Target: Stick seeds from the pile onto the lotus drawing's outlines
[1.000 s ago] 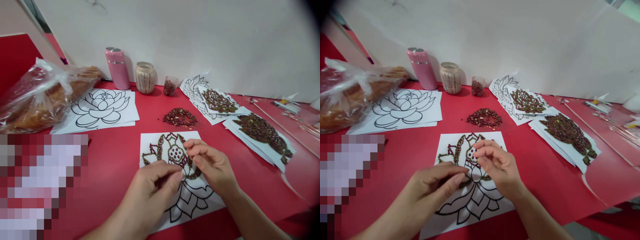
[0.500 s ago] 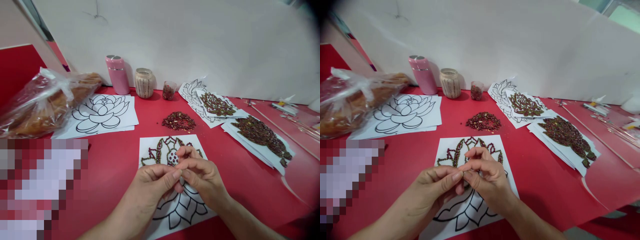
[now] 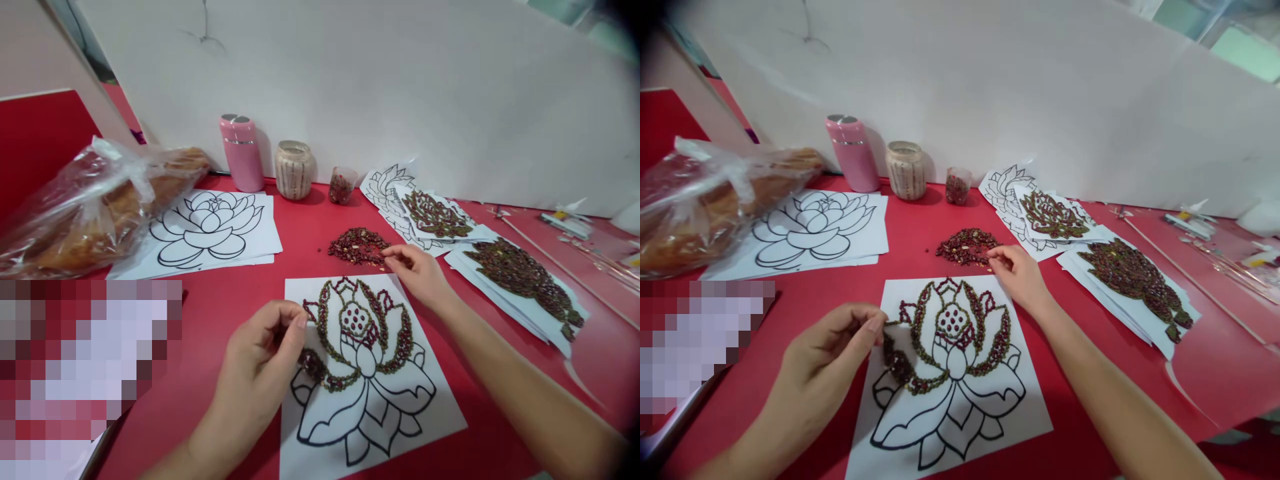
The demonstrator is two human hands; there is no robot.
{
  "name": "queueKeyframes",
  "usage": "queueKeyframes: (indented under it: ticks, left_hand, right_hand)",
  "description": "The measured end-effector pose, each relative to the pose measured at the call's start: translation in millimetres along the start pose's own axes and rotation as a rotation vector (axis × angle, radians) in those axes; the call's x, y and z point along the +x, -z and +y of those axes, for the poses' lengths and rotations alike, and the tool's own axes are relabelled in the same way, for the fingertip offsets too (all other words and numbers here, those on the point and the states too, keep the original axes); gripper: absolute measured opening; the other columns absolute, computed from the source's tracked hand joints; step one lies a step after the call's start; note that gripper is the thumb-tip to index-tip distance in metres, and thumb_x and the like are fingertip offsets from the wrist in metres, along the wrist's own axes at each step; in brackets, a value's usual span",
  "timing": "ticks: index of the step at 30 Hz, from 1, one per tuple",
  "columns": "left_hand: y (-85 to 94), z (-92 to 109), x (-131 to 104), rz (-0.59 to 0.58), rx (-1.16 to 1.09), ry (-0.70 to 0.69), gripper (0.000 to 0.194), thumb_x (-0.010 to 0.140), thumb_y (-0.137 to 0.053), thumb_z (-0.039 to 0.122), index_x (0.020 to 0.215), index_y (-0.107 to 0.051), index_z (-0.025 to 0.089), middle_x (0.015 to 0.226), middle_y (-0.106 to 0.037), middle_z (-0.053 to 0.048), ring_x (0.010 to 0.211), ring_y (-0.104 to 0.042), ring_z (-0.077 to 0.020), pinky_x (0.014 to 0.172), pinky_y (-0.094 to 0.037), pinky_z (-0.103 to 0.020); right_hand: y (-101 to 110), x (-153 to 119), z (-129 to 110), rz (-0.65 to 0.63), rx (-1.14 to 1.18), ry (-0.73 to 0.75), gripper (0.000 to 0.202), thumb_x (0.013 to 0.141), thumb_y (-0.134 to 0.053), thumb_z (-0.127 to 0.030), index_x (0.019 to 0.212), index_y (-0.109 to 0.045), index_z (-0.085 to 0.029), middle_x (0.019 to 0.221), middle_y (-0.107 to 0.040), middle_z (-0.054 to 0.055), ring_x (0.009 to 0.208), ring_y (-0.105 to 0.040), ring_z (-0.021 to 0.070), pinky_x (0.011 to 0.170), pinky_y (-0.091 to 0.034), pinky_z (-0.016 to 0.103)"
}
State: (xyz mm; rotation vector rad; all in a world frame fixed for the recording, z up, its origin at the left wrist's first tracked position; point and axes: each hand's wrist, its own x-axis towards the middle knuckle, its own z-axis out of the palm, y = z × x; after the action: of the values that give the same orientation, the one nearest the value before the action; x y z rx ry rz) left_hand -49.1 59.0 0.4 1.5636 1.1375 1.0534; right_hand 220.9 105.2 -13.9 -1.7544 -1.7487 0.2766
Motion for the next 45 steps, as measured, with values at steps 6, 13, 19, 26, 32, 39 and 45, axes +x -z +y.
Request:
queueKeyframes:
  ticks: [6, 13, 19, 26, 32, 39, 45]
  left_hand:
    - [0.3, -6.4, -0.1, -0.042, 0.112, -0.045, 0.019, 0.087, -0.042, 0.029, 0.072, -0.048, 0.019, 0.061, -0.044, 0.004, 0.055, -0.041, -0.0095, 0.050, -0.035, -0.019]
    - [1.7, -6.5, -1.2, -0.026, 0.128, -0.051, 0.018, 0.086, -0.043, 0.028, 0.072, -0.050, 0.019, 0.060, -0.047, 0.004, 0.054, -0.043, -0.0097, 0.049, -0.036, -0.020]
    - [0.5, -10.2, -3.3, -0.059, 0.087, -0.025, 0.016, 0.086, -0.044, 0.029, 0.076, -0.051, 0.018, 0.064, -0.053, 0.002, 0.057, -0.050, -0.0112, 0.053, -0.039, -0.022]
    - [-0.5, -10.5, -4.2, -0.072, 0.073, -0.042, 0.015, 0.086, -0.045, 0.027, 0.076, -0.051, 0.018, 0.064, -0.053, 0.003, 0.057, -0.050, -0.0101, 0.053, -0.040, -0.021]
    - [-2.2, -8.8, -4.0, -0.036, 0.123, -0.100, 0.011, 0.084, -0.047, 0.022, 0.074, -0.052, 0.018, 0.063, -0.053, 0.004, 0.054, -0.048, -0.0079, 0.050, -0.039, -0.018]
    - [-4.3, -10.3, -3.1, -0.019, 0.131, -0.128, 0.008, 0.082, -0.049, 0.019, 0.076, -0.054, 0.018, 0.064, -0.055, 0.005, 0.054, -0.049, -0.0065, 0.049, -0.039, -0.015]
    - [-4.5, -9.8, -2.4, -0.034, 0.121, -0.109, 0.010, 0.083, -0.048, 0.019, 0.074, -0.054, 0.018, 0.063, -0.055, 0.004, 0.054, -0.049, -0.0071, 0.049, -0.039, -0.016]
  right_hand:
    - [-2.3, 36.7, 6.5, -0.057, -0.234, 0.049, 0.015, 0.074, -0.052, -0.026, 0.076, -0.064, -0.018, 0.074, -0.054, 0.003, 0.062, -0.049, 0.0136, 0.063, -0.039, 0.027]
    - [-10.1, 49.0, -1.2, -0.165, -0.385, 0.037, 0.012, 0.070, -0.053, -0.022, 0.067, -0.063, -0.018, 0.071, -0.057, 0.003, 0.060, -0.049, 0.0133, 0.056, -0.032, 0.025]
    - [-12.2, 50.7, -6.6, -0.164, -0.408, 0.013, 0.010, 0.068, -0.052, -0.019, 0.060, -0.057, -0.017, 0.071, -0.058, 0.006, 0.060, -0.049, 0.0145, 0.055, -0.030, 0.026]
    - [-2.1, 26.2, -15.7, 0.011, -0.273, -0.028, 0.017, 0.084, -0.035, -0.024, 0.074, -0.048, -0.018, 0.067, -0.053, 0.003, 0.063, -0.048, 0.0146, 0.058, -0.036, 0.026]
    - [7.0, -43.4, -53.7, -0.112, 0.176, 0.179, 0.009, 0.084, -0.043, -0.024, 0.079, -0.048, -0.020, 0.090, -0.054, 0.004, 0.086, -0.052, 0.0158, 0.071, -0.042, 0.026]
    - [-4.1, -82.4, -58.2, -0.314, 0.057, 0.208, 0.007, 0.078, -0.051, -0.016, 0.075, -0.055, -0.021, 0.111, -0.045, 0.005, 0.105, -0.044, 0.0188, 0.084, -0.039, 0.031]
    - [-9.4, -83.3, -60.0, -0.309, -0.042, 0.330, 0.009, 0.079, -0.049, -0.016, 0.076, -0.057, -0.019, 0.111, -0.046, 0.008, 0.109, -0.041, 0.0220, 0.090, -0.036, 0.038]
